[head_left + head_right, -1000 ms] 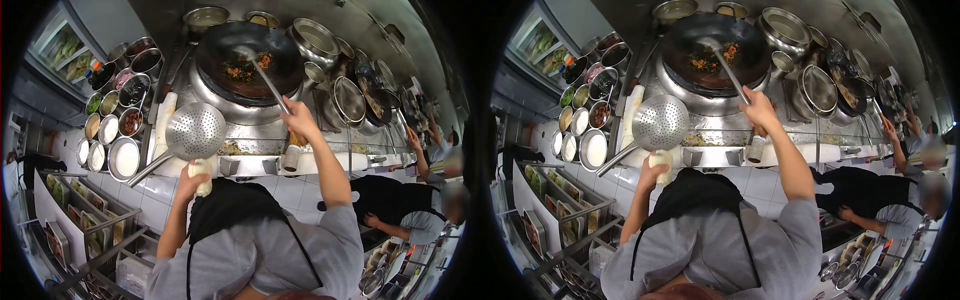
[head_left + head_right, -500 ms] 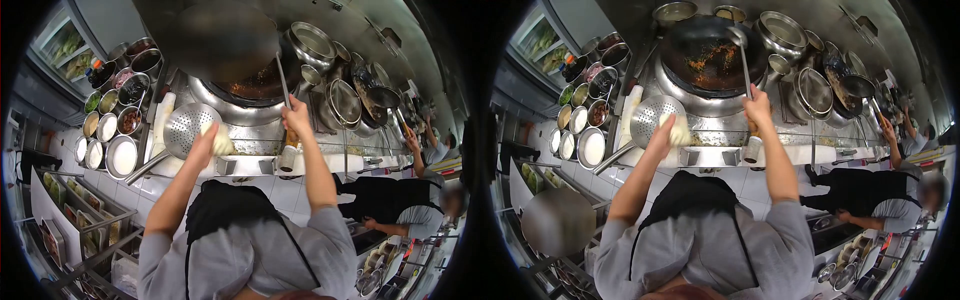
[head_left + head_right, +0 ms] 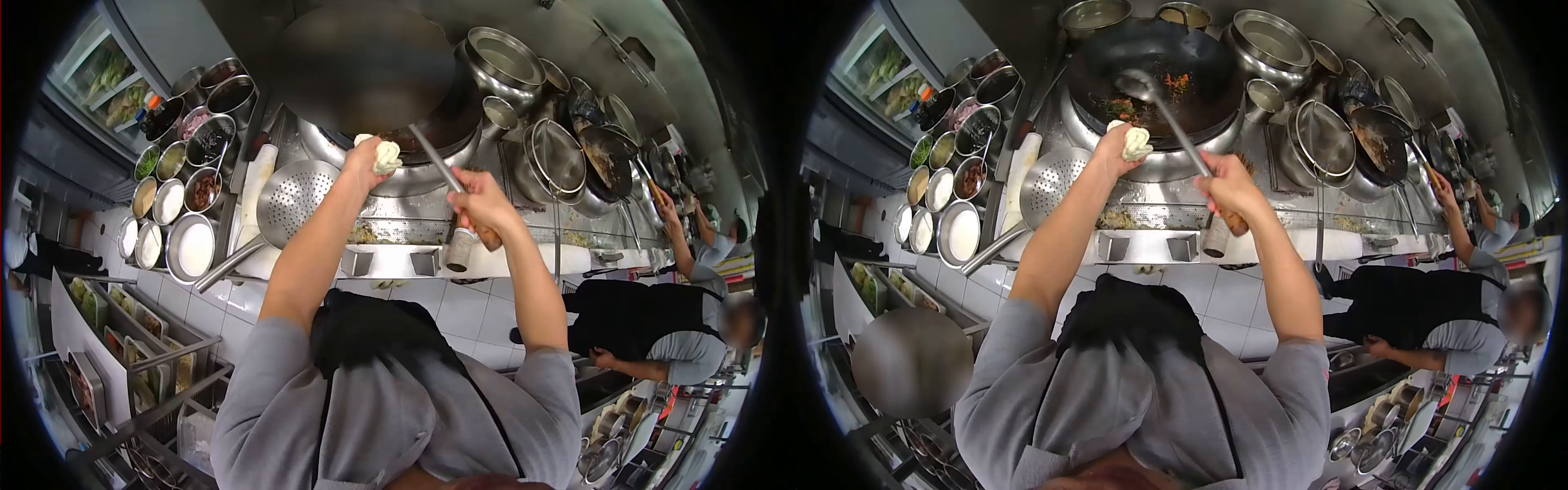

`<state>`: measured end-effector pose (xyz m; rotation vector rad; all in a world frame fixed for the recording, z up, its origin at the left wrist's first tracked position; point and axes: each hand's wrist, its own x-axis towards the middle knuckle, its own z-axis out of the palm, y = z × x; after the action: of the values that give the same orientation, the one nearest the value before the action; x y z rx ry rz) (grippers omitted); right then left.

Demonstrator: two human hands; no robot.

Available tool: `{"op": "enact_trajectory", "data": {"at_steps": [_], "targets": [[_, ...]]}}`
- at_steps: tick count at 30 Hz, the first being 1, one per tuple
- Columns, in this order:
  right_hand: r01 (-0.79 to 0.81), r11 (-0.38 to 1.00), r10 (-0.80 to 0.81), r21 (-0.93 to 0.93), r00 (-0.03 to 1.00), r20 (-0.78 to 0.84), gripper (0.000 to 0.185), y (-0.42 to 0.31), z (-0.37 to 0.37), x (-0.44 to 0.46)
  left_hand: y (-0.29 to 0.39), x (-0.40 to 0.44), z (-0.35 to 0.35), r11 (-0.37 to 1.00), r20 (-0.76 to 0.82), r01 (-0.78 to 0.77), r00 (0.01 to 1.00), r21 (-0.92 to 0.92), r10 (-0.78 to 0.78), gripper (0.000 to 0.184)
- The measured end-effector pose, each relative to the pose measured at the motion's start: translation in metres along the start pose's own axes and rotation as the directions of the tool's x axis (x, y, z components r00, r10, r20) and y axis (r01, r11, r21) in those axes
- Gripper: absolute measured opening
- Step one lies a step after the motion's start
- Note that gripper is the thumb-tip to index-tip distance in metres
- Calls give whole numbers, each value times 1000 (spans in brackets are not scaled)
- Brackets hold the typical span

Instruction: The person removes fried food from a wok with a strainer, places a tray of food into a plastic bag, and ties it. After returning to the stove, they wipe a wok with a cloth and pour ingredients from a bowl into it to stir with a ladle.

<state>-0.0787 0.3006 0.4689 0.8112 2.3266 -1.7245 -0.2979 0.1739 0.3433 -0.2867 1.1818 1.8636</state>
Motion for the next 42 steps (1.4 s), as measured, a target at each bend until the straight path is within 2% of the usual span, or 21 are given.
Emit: {"op": "enact_trajectory", "data": {"at_steps": [1,5,8,11,14,17,18,21,22,25,26,29,31,33,35,38,41,42], "targets": [[31,994,-36,-103,998,-47,63,5,-5,11,0,-11,7,1000,-2,-10,1000,16,10,22],[100,994,-104,-33,980,-172,62,2,-20,42,-8,-76,30,998,-37,-58,998,-5,58,21],[121,993,-122,-12,991,-48,62,-10,-19,33,-22,-104,22,995,-35,-96,995,-8,96,18],[137,985,-132,-105,990,55,68,-5,-8,0,-23,-112,16,996,-54,-92,994,-8,91,17],[181,952,-159,-245,982,105,65,4,-3,-59,-19,-108,14,996,-40,-86,996,-24,85,17],[185,852,-200,-490,979,21,63,21,-6,-100,-18,-111,11,995,5,-88,996,-39,88,17],[343,705,-444,-621,896,-10,62,42,-6,-98,-22,-109,7,996,18,-83,996,-19,83,17],[69,902,-194,-426,947,-257,61,33,21,-110,-38,-110,-6,998,39,-55,998,-2,55,17],[56,973,-121,-223,949,-290,61,32,35,-111,-38,-122,-9,999,39,-50,998,-7,50,16],[123,992,-91,40,886,-455,62,36,82,-97,-41,-146,-26,999,39,-38,999,9,37,15],[88,995,-53,49,869,-493,63,30,98,-92,-41,-150,-29,1000,44,-30,999,-10,30,14],[126,966,-3,228,881,-474,63,17,134,-79,-30,-155,-30,997,83,-23,996,-80,30,14],[89,951,43,297,911,-410,61,4,148,-94,-25,-150,-31,996,124,-13,992,-93,24,13],[40,922,93,386,943,-319,64,-12,159,-127,-24,-154,-33,996,101,8,995,-86,0,13],[22,926,100,376,947,-304,64,-17,174,-157,-24,-153,-38,999,67,0,998,-48,3,13],[-16,822,140,569,975,-175,62,-16,159,-183,-34,-150,-46,998,103,-39,994,-44,43,14],[-41,950,124,309,960,-253,60,-9,151,-178,-40,-157,-51,999,112,-19,993,-26,21,13],[-19,991,64,133,937,-344,62,1,157,-171,-43,-159,-51,999,102,-25,994,-35,28,16]]}}
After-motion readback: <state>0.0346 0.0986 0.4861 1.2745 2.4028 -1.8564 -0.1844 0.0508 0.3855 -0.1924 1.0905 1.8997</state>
